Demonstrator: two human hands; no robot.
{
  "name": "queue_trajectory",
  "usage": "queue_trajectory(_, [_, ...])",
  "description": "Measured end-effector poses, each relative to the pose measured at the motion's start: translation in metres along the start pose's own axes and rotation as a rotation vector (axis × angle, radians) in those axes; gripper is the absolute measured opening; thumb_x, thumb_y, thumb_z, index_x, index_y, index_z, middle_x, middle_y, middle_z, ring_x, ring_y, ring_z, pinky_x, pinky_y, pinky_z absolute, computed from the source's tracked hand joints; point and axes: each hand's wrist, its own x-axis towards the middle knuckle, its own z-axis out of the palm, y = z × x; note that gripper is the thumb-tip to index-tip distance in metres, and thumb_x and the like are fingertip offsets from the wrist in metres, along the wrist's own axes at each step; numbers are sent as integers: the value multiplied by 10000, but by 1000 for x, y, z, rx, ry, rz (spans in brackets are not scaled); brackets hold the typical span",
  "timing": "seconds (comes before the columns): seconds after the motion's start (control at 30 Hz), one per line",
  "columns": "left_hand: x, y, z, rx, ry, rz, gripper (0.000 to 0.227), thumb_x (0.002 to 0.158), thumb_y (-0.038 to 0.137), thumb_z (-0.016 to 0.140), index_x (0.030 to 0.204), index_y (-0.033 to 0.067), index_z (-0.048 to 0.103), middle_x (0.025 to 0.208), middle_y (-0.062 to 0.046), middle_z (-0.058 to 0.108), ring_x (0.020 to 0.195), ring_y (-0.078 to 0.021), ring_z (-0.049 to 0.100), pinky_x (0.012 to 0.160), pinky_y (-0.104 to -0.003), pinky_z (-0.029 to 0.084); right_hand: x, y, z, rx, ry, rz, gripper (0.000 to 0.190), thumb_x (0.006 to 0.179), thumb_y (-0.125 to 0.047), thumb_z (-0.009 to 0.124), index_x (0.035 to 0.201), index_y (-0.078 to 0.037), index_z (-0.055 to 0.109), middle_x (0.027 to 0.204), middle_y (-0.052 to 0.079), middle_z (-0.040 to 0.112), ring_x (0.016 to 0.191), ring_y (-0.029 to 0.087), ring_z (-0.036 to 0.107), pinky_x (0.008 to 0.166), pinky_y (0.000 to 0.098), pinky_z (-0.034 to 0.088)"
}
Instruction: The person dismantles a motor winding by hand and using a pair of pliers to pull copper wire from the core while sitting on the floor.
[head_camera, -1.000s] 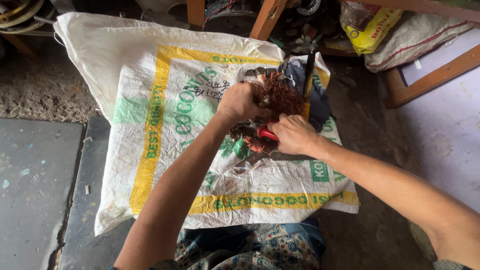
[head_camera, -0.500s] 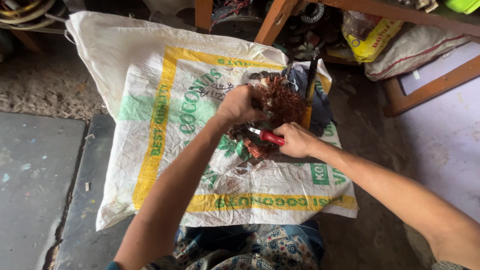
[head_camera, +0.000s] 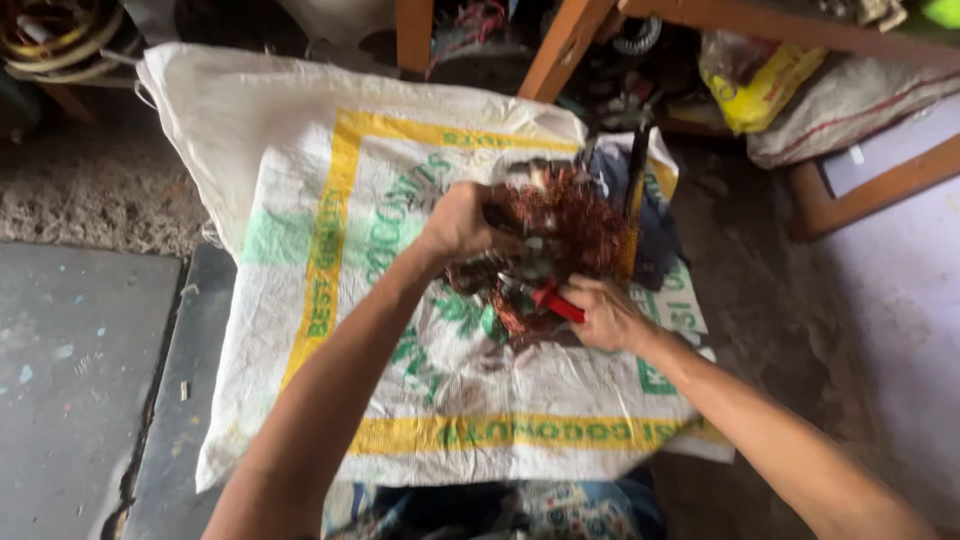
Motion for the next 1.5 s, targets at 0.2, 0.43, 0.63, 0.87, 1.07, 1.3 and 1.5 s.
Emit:
queue_trajectory(0.2, [-1,24,13,153,-43,-236,338,714,365,894,928,142,758,861,-36,767,724,-170,737,714,-335,605,-12,-22,1,-426,130,-69,114,889,-88,605,982,-24,592,1033,194,530,887,324,597,775,461,543])
queue_trajectory(0.43, [1,32,37,345,44,-207,292,730,343,866,909,133,770,834,-53,748,711,-189,710,680,-362,593,-36,-71,-54,-432,-104,274,303,782,31,565,1081,86,573,1107,221,494,926,320,561,844,526,491])
queue_trajectory(0.63, [4,38,46,420,67,-304,379,794,424,826,918,80,726,734,-80,691,611,-194,648,567,-377,550,-10,-115,-85,-456,-347,301,345,738,36,617,1076,106,618,1169,279,527,1042,409,572,981,686,439])
queue_trajectory(0.87, [4,32,50,487,65,-321,347,848,382,773,848,47,684,724,-92,687,605,-195,645,542,-380,541,32,-144,-99,-417,-525,454,306,764,-20,674,1062,43,704,1286,268,518,1243,520,494,1080,803,294])
queue_trajectory(1.07, [5,27,59,450,182,-228,397,805,429,801,771,56,670,656,-93,620,540,-185,550,524,-363,481,44,-156,-97,-556,-632,492,374,840,-114,679,1173,56,687,1361,313,485,1288,571,434,1042,852,247])
queue_trajectory(1.3, [17,31,75,618,104,-219,235,879,300,711,771,99,658,619,-9,616,529,-111,568,465,-319,487,62,-165,-94,-703,-740,467,460,874,-184,675,1283,16,615,1336,270,517,1303,507,428,1017,853,293])
queue_trajectory(1.5, [11,33,62,515,100,-242,377,883,414,727,740,70,667,617,-35,593,502,-149,542,475,-355,478,60,-154,-82,-788,-695,441,471,836,-129,632,1266,65,639,1177,270,610,1120,422,577,927,678,469])
